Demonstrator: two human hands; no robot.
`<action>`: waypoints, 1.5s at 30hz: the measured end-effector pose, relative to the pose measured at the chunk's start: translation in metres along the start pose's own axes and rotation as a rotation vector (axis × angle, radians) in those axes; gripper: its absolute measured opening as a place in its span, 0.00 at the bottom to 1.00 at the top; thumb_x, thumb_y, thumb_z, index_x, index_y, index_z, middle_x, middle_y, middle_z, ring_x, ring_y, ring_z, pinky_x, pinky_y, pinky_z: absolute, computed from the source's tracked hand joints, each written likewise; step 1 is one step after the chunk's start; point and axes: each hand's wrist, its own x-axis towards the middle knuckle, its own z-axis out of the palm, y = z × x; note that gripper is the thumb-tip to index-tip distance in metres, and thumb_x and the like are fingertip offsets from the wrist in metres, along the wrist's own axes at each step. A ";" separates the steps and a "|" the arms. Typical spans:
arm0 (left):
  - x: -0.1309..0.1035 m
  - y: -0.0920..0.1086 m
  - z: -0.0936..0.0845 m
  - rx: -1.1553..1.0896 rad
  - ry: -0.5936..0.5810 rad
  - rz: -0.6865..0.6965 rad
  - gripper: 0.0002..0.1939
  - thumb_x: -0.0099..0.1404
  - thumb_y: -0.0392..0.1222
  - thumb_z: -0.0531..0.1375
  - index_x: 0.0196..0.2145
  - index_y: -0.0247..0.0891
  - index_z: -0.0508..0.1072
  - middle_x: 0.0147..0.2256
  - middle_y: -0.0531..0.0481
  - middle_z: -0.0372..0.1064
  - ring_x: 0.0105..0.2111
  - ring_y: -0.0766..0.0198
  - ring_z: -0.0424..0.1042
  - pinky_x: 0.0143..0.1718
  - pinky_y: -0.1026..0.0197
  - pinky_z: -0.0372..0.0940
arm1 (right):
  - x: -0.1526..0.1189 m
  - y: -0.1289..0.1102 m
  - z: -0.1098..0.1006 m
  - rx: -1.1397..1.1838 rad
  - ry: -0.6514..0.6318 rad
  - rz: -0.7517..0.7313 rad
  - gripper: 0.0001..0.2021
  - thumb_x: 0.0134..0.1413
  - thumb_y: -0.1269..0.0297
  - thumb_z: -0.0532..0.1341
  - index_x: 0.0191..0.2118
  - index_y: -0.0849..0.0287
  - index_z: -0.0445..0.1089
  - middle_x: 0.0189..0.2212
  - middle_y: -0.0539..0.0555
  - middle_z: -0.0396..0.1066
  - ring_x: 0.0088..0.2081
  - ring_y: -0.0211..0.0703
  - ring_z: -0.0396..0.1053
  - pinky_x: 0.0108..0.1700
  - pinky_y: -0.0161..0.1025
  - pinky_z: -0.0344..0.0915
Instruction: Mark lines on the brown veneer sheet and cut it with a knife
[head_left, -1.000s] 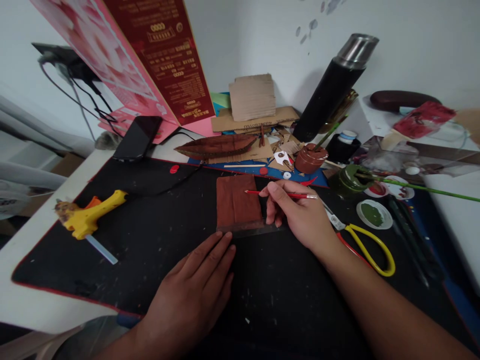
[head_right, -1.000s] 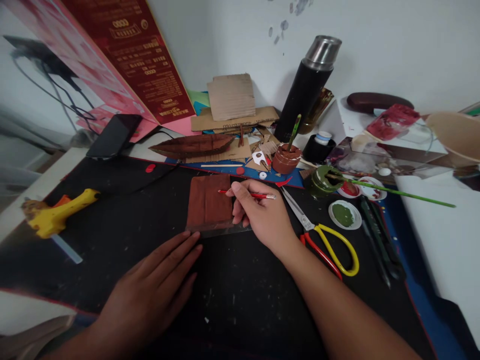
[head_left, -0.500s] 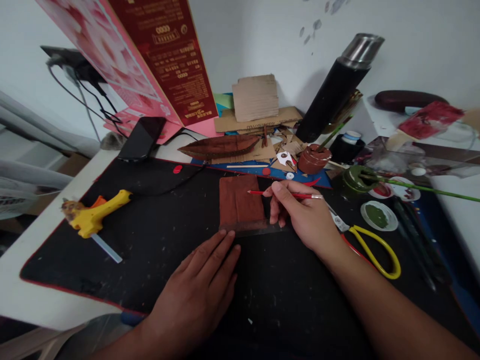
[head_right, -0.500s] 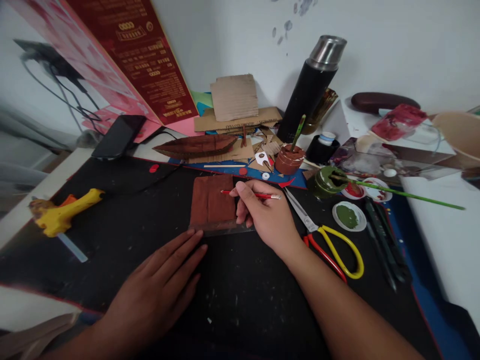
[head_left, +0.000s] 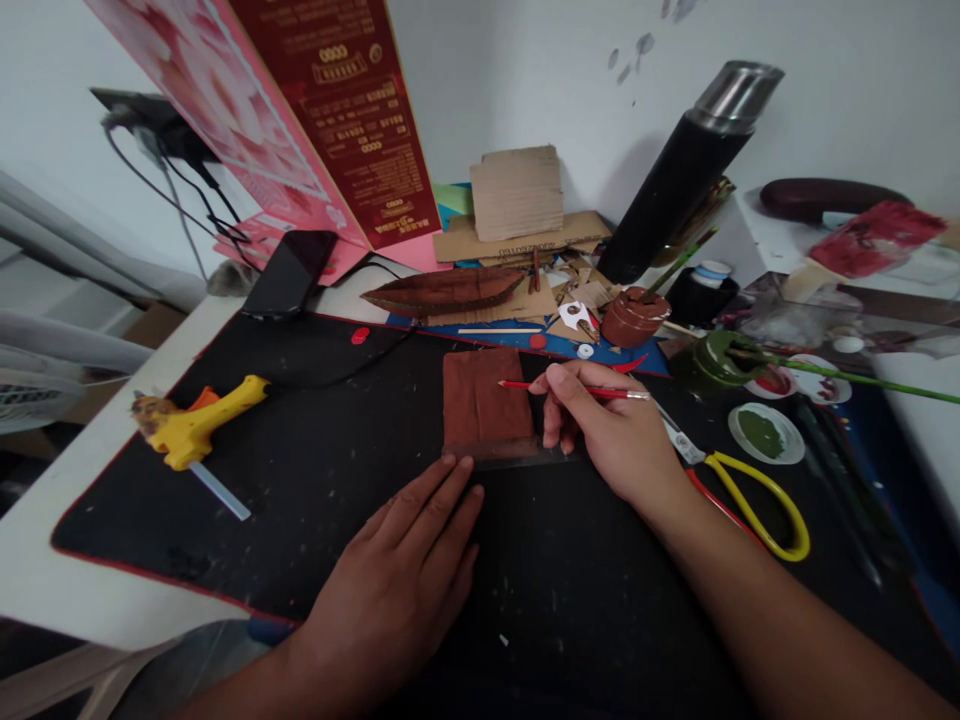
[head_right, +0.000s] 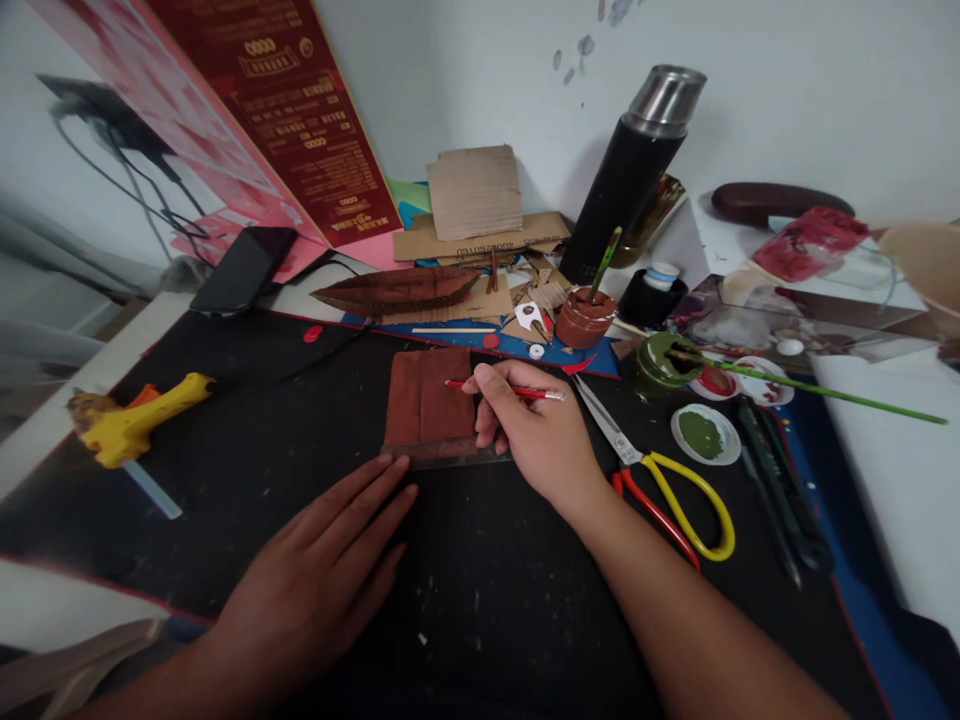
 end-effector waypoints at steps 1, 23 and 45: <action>0.000 0.000 0.000 -0.001 -0.002 -0.004 0.19 0.80 0.38 0.54 0.60 0.28 0.77 0.66 0.35 0.72 0.67 0.46 0.72 0.60 0.48 0.74 | 0.000 0.000 0.000 -0.004 0.000 0.000 0.21 0.68 0.42 0.67 0.36 0.57 0.79 0.20 0.47 0.72 0.20 0.37 0.72 0.20 0.31 0.64; -0.002 0.001 0.001 -0.013 -0.002 -0.005 0.19 0.80 0.38 0.54 0.62 0.28 0.76 0.67 0.35 0.71 0.67 0.45 0.71 0.60 0.47 0.76 | -0.001 0.001 0.001 -0.020 0.009 -0.031 0.22 0.69 0.42 0.66 0.36 0.57 0.80 0.20 0.48 0.72 0.21 0.37 0.71 0.21 0.33 0.65; 0.003 0.002 0.001 0.025 -0.020 -0.021 0.20 0.80 0.38 0.54 0.62 0.30 0.76 0.66 0.38 0.73 0.66 0.48 0.72 0.60 0.49 0.73 | -0.008 -0.005 0.009 0.158 -0.009 -0.029 0.24 0.67 0.40 0.68 0.30 0.57 0.78 0.13 0.45 0.64 0.15 0.39 0.68 0.21 0.37 0.65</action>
